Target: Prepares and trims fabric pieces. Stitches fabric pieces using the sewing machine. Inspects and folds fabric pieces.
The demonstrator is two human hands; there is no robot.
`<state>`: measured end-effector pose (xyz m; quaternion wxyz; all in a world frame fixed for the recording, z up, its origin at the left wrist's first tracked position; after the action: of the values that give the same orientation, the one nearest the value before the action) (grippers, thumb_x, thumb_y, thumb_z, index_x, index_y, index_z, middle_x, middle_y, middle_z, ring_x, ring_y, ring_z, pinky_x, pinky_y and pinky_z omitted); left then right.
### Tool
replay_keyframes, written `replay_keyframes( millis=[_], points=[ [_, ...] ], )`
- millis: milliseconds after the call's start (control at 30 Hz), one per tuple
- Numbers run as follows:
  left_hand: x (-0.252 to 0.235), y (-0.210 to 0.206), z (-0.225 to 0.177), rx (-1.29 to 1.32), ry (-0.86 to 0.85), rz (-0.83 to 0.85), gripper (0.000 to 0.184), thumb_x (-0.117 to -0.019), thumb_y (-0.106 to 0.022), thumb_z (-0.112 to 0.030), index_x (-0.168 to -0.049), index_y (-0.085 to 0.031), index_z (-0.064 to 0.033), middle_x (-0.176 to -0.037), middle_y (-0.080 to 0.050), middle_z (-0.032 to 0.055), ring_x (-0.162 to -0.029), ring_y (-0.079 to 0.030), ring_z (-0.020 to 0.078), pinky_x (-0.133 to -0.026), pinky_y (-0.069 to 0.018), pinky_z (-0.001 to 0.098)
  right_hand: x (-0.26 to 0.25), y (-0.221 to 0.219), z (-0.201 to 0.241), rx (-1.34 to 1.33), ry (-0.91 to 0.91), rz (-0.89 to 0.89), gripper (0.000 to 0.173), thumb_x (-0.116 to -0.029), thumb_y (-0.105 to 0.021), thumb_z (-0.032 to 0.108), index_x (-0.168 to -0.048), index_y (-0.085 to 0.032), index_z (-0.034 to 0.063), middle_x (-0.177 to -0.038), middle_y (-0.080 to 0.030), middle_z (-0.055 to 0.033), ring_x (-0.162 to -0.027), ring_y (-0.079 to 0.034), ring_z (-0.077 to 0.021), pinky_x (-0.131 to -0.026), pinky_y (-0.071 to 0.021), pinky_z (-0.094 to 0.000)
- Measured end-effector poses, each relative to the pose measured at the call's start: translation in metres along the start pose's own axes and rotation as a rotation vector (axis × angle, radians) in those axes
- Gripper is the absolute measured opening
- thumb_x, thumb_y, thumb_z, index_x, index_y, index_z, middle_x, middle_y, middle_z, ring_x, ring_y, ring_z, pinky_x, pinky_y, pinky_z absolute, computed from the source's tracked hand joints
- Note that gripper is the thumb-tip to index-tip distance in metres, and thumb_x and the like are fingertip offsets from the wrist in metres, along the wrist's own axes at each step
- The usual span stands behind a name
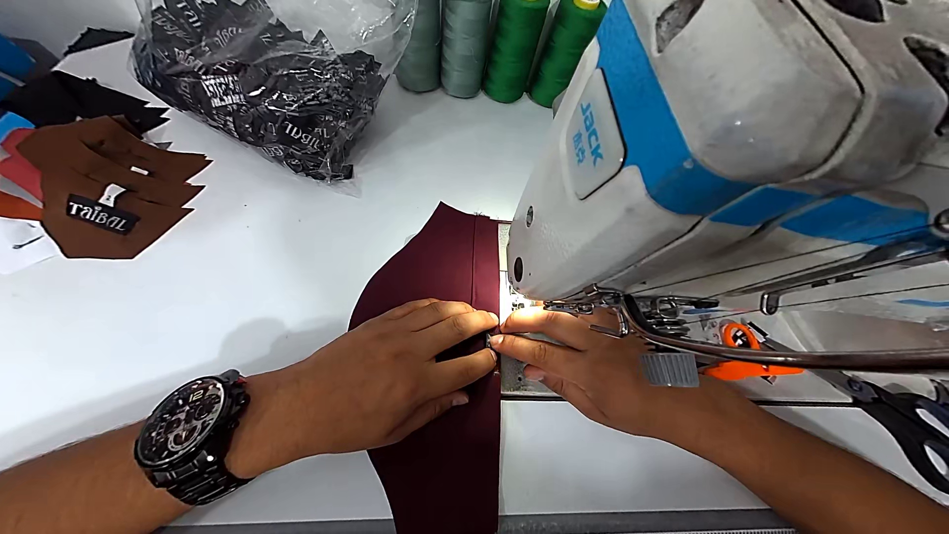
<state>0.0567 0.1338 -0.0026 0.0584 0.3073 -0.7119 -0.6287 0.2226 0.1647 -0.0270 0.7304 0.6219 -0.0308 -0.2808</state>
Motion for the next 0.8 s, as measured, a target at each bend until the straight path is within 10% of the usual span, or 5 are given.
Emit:
replay_keyframes(
  millis=[600,800],
  points=[
    [0.007,0.002,-0.001,-0.009,-0.045,-0.011,0.039,-0.1094,-0.042,-0.029,-0.131,-0.07,-0.0111,-0.139,-0.064,0.0038,-0.14,-0.051,0.0186,-0.121,-0.0384,0.036,0.003,0.005,0.001,0.023,0.036,-0.011,0.033,-0.1081,-0.045,0.036,-0.127,-0.071,0.0272,-0.133,-0.066,-0.0002,-0.116,-0.064,-0.0132,-0.086,-0.0545,-0.0318],
    [0.006,0.005,-0.002,-0.018,-0.049,-0.04,0.036,-0.1087,-0.044,-0.025,-0.128,-0.07,-0.0119,-0.134,-0.067,0.0031,-0.137,-0.054,0.0172,-0.119,-0.0398,0.0333,-0.001,0.024,0.017,0.031,0.048,-0.065,0.032,-0.1074,-0.048,0.032,-0.122,-0.073,0.0203,-0.123,-0.069,-0.0008,-0.121,-0.061,-0.0159,-0.101,-0.0505,-0.0339]
  ],
)
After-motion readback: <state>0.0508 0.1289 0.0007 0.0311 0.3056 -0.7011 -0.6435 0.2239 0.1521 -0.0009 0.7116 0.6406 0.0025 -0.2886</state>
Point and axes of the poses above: each hand's wrist, its own x-axis away from the middle knuckle, its own y-axis out of the back of the hand, z = x × y, the point moved 8 cm from there along -x, towards the middle knuckle
